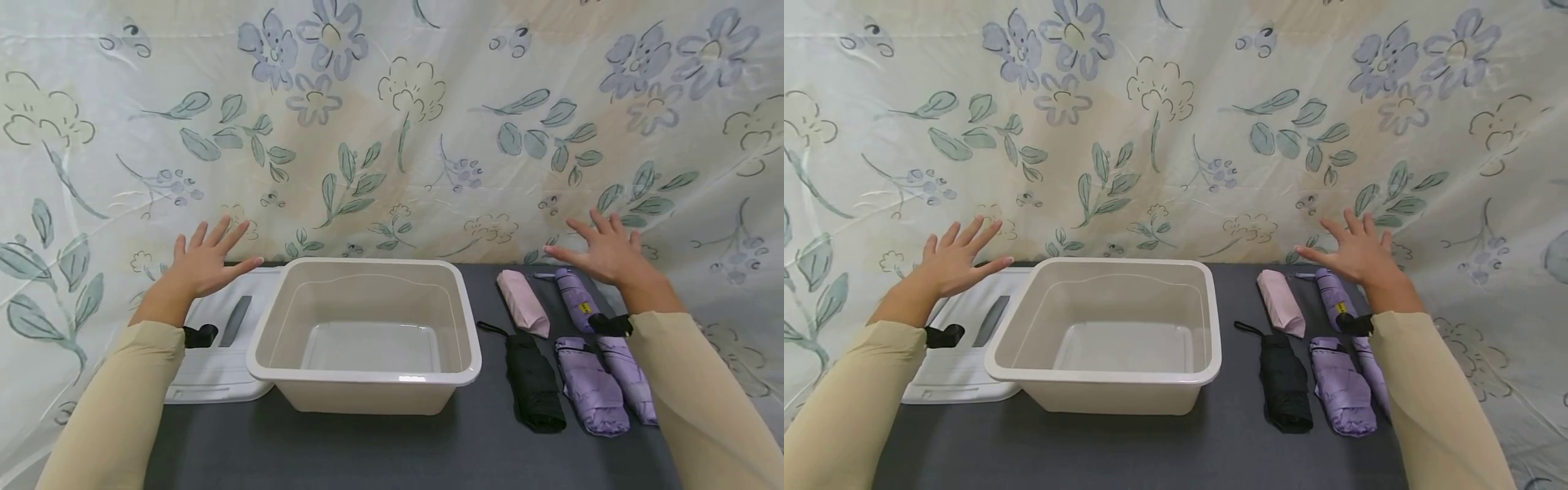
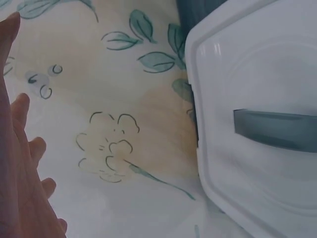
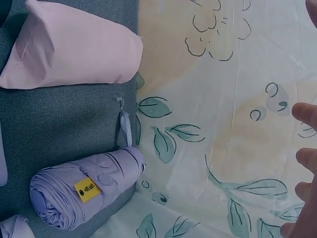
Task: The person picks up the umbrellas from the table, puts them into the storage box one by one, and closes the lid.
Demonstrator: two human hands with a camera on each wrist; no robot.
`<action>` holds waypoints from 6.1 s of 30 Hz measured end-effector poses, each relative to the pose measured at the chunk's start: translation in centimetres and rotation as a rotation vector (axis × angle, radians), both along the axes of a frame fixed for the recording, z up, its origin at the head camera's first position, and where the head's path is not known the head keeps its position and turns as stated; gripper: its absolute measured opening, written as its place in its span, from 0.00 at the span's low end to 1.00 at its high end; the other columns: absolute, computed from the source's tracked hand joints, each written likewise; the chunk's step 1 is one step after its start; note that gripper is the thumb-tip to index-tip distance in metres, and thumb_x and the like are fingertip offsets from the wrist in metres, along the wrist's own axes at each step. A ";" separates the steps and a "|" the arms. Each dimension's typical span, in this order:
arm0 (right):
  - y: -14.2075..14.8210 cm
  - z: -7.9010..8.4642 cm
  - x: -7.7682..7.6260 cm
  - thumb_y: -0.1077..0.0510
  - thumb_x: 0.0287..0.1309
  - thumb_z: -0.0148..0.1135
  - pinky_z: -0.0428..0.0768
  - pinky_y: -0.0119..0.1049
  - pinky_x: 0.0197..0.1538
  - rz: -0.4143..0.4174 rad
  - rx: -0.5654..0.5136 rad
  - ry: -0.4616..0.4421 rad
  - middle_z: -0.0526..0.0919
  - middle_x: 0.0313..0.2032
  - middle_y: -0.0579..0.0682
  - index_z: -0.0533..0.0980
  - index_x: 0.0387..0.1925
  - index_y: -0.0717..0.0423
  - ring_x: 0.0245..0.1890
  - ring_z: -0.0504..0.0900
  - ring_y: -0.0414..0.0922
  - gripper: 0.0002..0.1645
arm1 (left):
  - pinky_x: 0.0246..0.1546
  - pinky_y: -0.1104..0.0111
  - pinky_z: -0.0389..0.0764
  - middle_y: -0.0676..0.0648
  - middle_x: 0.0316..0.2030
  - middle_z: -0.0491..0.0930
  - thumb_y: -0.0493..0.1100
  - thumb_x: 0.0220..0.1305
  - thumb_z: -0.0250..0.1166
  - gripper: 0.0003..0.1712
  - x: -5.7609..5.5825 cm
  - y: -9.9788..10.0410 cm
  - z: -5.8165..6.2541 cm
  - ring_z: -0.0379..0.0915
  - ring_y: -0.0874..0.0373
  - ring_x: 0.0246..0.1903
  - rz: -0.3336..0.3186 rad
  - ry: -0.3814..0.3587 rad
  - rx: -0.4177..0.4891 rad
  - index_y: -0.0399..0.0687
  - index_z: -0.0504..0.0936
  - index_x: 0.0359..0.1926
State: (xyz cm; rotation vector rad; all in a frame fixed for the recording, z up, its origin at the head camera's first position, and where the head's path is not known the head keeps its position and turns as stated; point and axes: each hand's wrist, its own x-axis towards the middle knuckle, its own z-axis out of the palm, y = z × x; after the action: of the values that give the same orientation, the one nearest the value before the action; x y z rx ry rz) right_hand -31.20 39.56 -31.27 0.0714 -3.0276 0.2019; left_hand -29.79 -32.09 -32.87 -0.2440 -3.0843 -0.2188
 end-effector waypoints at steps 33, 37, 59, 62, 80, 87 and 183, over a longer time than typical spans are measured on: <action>-2.1 -2.8 5.2 0.34 0.67 0.58 0.38 0.81 0.70 0.183 -0.176 0.194 0.41 0.81 0.67 0.55 0.80 0.54 0.79 0.33 0.73 0.50 | 0.70 0.26 0.41 0.35 0.81 0.42 0.69 0.70 0.54 0.52 4.9 1.1 -2.2 0.36 0.27 0.78 -0.094 0.197 0.165 0.58 0.42 0.83; -2.8 -3.7 6.0 0.37 0.67 0.60 0.36 0.82 0.69 0.207 -0.247 0.218 0.40 0.82 0.64 0.57 0.79 0.54 0.80 0.30 0.69 0.48 | 0.71 0.27 0.43 0.35 0.81 0.44 0.66 0.71 0.54 0.50 5.8 1.7 -2.4 0.38 0.28 0.78 -0.132 0.245 0.197 0.57 0.44 0.83; -6.7 -8.2 10.8 0.50 0.68 0.61 0.42 0.82 0.69 0.280 -0.542 0.251 0.47 0.82 0.59 0.65 0.76 0.50 0.82 0.38 0.64 0.37 | 0.66 0.30 0.62 0.32 0.75 0.62 0.49 0.77 0.53 0.36 9.7 4.6 -4.7 0.59 0.30 0.72 -0.225 0.169 0.580 0.42 0.58 0.79; -7.0 -8.9 11.5 0.52 0.69 0.60 0.41 0.82 0.69 0.290 -0.590 0.247 0.48 0.82 0.58 0.65 0.76 0.50 0.81 0.40 0.66 0.36 | 0.66 0.35 0.67 0.33 0.73 0.66 0.47 0.80 0.49 0.33 10.0 5.0 -4.7 0.65 0.32 0.70 -0.225 0.110 0.674 0.41 0.57 0.79; -8.9 -12.2 15.9 0.54 0.73 0.60 0.61 0.09 0.61 0.127 -0.770 0.175 0.62 0.76 0.59 0.69 0.73 0.53 0.68 0.58 0.19 0.30 | 0.53 0.78 0.81 0.59 0.55 0.79 0.44 0.78 0.58 0.38 10.2 5.6 -3.8 0.78 0.72 0.54 -0.116 -0.298 1.306 0.34 0.54 0.78; -9.4 -12.9 17.0 0.52 0.70 0.65 0.66 0.10 0.58 0.044 -0.801 0.148 0.67 0.73 0.63 0.73 0.69 0.59 0.66 0.60 0.19 0.30 | 0.52 0.75 0.83 0.59 0.52 0.82 0.42 0.76 0.60 0.36 9.7 5.2 -3.4 0.81 0.69 0.51 -0.112 -0.349 1.307 0.35 0.59 0.77; -8.8 -13.4 13.8 0.45 0.52 0.79 0.70 0.66 0.65 0.090 -0.681 -0.347 0.71 0.70 0.66 0.77 0.66 0.51 0.72 0.65 0.67 0.41 | 0.49 0.67 0.86 0.54 0.47 0.81 0.39 0.69 0.68 0.42 9.3 4.5 -1.1 0.82 0.62 0.47 -0.048 -0.489 1.161 0.37 0.59 0.78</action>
State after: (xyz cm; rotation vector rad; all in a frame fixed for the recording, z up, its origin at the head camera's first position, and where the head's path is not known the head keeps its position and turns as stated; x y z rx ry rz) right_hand -17.36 30.71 -44.71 0.1239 -3.0850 1.3536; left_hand -20.45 -27.55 -33.96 -0.2077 -2.7138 -2.1738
